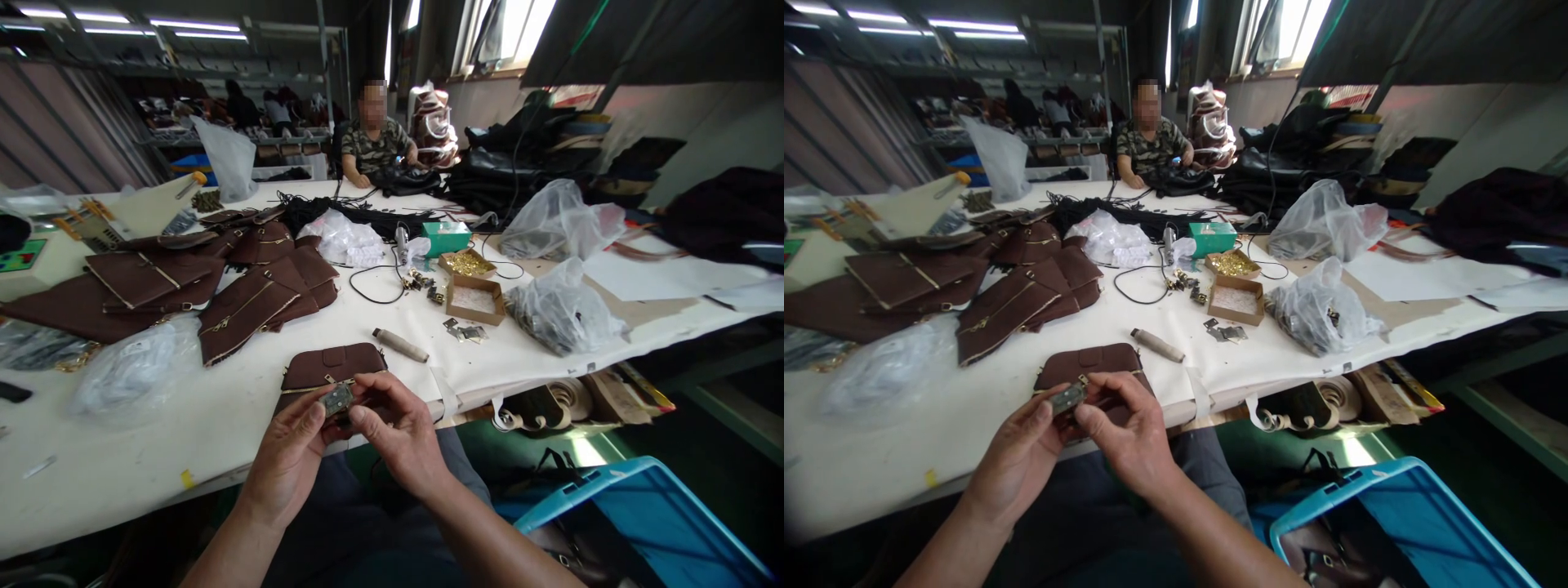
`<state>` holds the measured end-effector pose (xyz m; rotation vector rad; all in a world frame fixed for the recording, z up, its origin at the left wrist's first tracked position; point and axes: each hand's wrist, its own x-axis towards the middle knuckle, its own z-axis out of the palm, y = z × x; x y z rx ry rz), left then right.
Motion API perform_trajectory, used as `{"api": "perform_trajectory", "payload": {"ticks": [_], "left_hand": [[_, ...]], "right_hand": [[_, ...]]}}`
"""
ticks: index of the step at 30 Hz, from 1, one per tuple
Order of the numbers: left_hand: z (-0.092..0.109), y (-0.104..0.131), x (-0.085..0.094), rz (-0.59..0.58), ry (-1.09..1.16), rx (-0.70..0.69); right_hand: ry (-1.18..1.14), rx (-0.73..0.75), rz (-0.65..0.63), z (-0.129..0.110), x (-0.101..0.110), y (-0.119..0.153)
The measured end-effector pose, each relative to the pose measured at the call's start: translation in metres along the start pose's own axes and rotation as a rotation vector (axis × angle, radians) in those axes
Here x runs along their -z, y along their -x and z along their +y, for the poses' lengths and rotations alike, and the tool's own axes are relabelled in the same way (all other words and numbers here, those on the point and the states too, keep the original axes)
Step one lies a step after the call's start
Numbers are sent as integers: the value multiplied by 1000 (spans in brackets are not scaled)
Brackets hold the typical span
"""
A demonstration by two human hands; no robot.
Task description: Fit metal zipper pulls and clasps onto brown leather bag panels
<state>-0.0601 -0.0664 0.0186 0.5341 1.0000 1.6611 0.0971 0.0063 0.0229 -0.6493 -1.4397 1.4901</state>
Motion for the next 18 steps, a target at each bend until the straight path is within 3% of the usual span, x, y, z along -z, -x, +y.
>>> {"api": "perform_trajectory", "payload": {"ticks": [5, 10, 14, 18], "left_hand": [[-1, 0, -1, 1, 35, 34], [-6, 1, 2, 76, -17, -3], [-9, 2, 6, 157, -220, -88], [-4, 2, 5, 158, -474, -252]], "right_hand": [[33, 10, 4, 6, -7, -4], [-21, -85, 8, 17, -8, -2], [-138, -164, -7, 16, -8, -1], [-363, -265, -20, 8, -11, -3]]}}
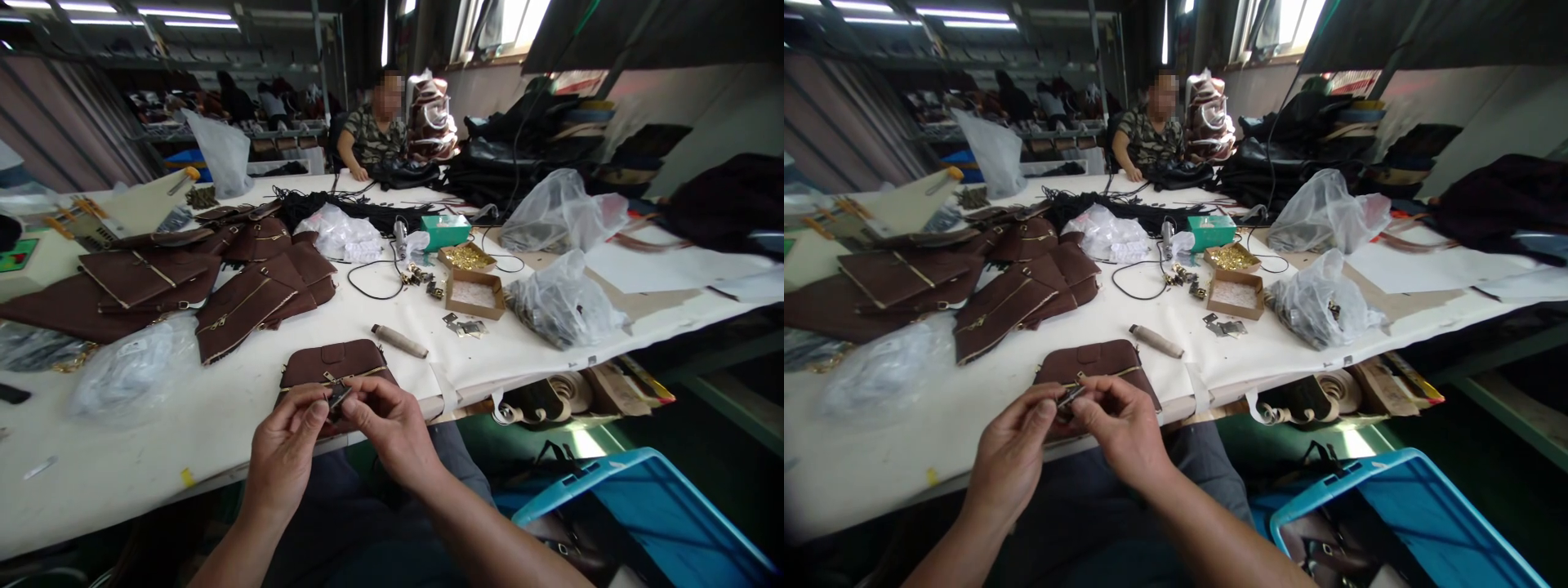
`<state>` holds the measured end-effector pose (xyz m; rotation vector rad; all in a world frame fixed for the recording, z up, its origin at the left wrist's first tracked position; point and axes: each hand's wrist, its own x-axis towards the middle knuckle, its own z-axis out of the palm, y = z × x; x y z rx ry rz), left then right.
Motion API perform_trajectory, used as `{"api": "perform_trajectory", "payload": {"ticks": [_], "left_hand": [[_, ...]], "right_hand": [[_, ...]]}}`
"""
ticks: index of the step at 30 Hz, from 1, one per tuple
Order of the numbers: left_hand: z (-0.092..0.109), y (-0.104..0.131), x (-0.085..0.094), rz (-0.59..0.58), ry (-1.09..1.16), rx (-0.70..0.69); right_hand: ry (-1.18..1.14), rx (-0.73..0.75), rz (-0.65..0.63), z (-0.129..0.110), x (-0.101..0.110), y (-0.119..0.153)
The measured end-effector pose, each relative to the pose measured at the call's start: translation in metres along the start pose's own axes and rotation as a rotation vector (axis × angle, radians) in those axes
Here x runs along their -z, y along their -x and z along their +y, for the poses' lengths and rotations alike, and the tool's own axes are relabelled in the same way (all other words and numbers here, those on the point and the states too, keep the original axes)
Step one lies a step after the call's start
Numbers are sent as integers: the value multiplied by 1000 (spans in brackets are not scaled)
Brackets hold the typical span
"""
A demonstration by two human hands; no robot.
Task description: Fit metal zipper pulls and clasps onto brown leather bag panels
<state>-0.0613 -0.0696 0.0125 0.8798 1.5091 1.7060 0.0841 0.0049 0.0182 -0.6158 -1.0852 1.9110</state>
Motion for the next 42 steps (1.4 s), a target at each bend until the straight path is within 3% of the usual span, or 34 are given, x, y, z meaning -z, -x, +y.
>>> {"api": "perform_trajectory", "payload": {"ticks": [4, 11, 18, 32, 38, 42], "left_hand": [[3, -3, -1, 26, -113, -122], [-1, 1, -1, 141, -24, 1], [3, 4, -1, 180, -86, 20], [11, 10, -8, 165, -154, -12], [22, 4, -10, 175, -394, -110], [26, 0, -11, 200, -474, -174]], "right_hand": [[-131, -95, -15, -2, -3, 0], [-274, -157, 27, 2, -6, 5], [-377, -218, -2, 10, -7, 7], [-424, -243, 8, 11, 0, 9], [-611, -395, -13, 7, 6, 11], [-652, -385, -48, 6, 9, 12]]}}
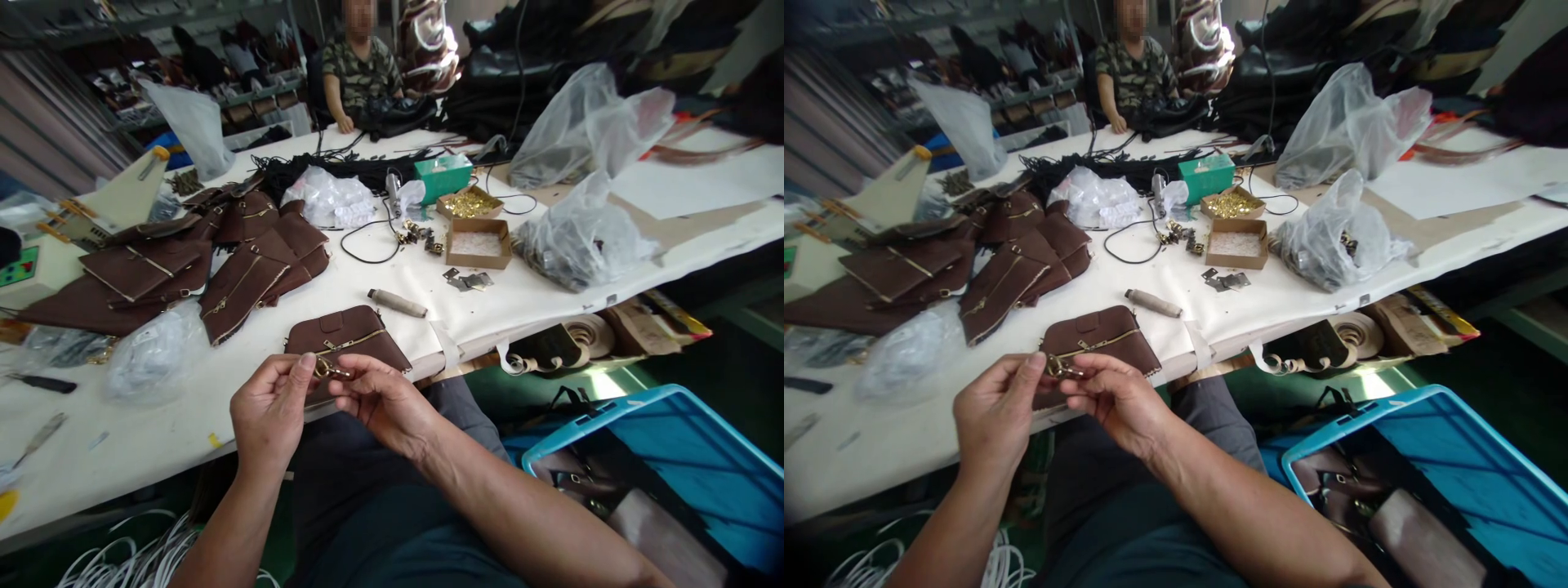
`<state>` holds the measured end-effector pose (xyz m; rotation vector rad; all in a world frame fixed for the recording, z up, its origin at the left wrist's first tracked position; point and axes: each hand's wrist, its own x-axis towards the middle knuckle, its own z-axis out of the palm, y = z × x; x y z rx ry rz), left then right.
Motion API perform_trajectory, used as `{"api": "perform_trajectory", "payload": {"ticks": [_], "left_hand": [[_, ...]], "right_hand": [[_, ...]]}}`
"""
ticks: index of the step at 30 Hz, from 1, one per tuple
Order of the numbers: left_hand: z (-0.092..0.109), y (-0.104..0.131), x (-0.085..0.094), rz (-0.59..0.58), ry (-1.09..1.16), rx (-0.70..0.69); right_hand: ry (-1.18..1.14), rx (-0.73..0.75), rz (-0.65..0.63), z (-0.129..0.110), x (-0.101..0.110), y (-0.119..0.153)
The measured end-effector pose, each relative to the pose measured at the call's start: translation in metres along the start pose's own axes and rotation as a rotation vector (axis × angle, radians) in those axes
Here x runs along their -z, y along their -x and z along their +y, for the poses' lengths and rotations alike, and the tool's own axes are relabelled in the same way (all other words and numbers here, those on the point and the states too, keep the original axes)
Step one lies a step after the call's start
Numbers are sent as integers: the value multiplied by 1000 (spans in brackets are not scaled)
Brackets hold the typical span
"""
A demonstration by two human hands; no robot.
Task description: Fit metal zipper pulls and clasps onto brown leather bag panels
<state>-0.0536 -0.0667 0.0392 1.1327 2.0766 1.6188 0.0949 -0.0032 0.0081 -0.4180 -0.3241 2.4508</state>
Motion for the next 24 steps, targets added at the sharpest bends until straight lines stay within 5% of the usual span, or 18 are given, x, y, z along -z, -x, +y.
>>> {"api": "perform_trajectory", "payload": {"ticks": [17, 24], "left_hand": [[1, -1, -7, 7, -53, -35], [-10, 0, -7, -6, -58, -103]], "right_hand": [[67, 4, 23, -3, 6, 4], [484, 273, 66, -2, 2, 5]]}}
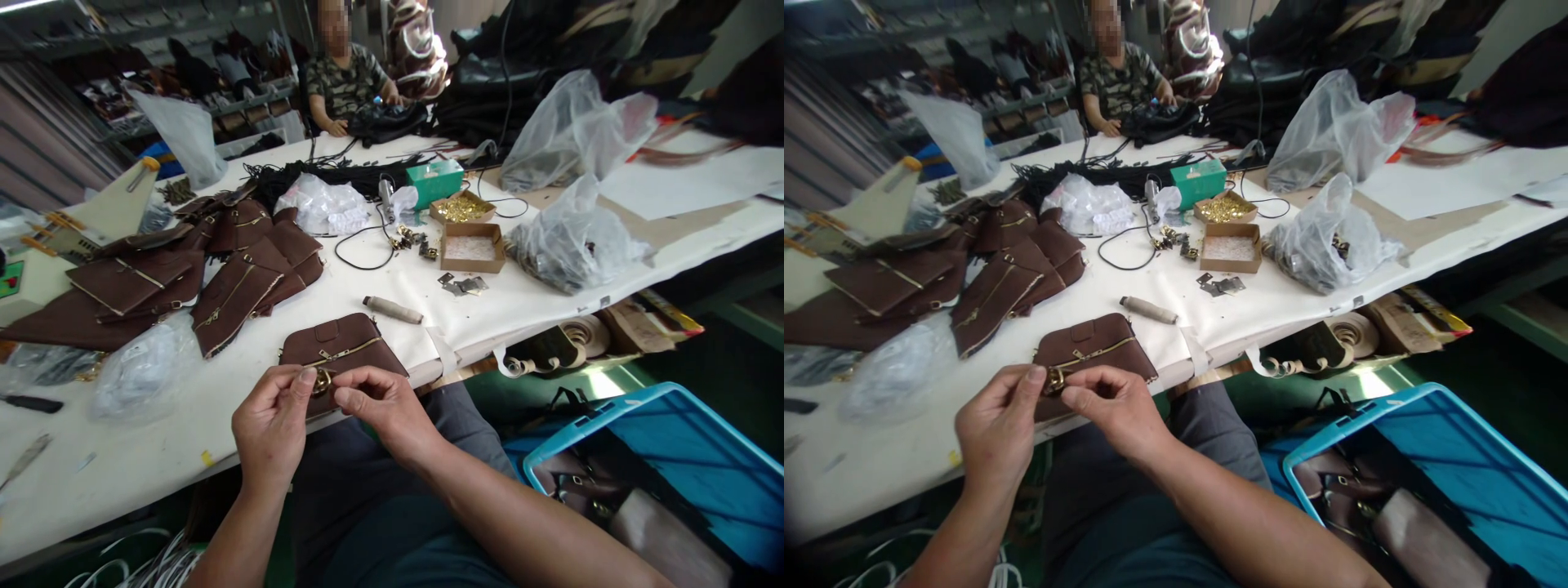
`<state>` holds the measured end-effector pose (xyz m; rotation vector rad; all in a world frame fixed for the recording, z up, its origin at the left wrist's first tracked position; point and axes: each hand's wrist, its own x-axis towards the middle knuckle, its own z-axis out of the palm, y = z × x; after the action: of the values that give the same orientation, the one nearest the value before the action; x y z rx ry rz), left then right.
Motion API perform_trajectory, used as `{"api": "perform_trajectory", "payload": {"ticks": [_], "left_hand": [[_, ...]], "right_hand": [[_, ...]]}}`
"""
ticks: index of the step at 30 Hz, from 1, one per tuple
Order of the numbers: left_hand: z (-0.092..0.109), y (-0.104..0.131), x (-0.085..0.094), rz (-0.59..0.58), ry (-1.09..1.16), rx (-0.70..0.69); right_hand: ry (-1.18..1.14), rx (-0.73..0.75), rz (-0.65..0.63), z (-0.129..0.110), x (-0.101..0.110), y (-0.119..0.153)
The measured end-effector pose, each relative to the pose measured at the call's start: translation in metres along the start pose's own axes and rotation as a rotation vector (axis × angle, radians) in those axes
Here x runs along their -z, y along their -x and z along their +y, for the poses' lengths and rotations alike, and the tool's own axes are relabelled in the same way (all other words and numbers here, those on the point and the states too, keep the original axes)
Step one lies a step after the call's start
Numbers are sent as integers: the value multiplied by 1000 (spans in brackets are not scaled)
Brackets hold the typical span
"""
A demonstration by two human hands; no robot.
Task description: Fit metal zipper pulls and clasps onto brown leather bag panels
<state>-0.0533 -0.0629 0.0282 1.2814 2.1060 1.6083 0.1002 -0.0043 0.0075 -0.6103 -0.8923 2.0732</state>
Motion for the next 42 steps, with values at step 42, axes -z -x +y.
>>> {"api": "perform_trajectory", "payload": {"ticks": [42], "left_hand": [[-66, -56, 12, -521, 432, 224]], "right_hand": [[746, 452, -65, 4, 11, -62]]}}
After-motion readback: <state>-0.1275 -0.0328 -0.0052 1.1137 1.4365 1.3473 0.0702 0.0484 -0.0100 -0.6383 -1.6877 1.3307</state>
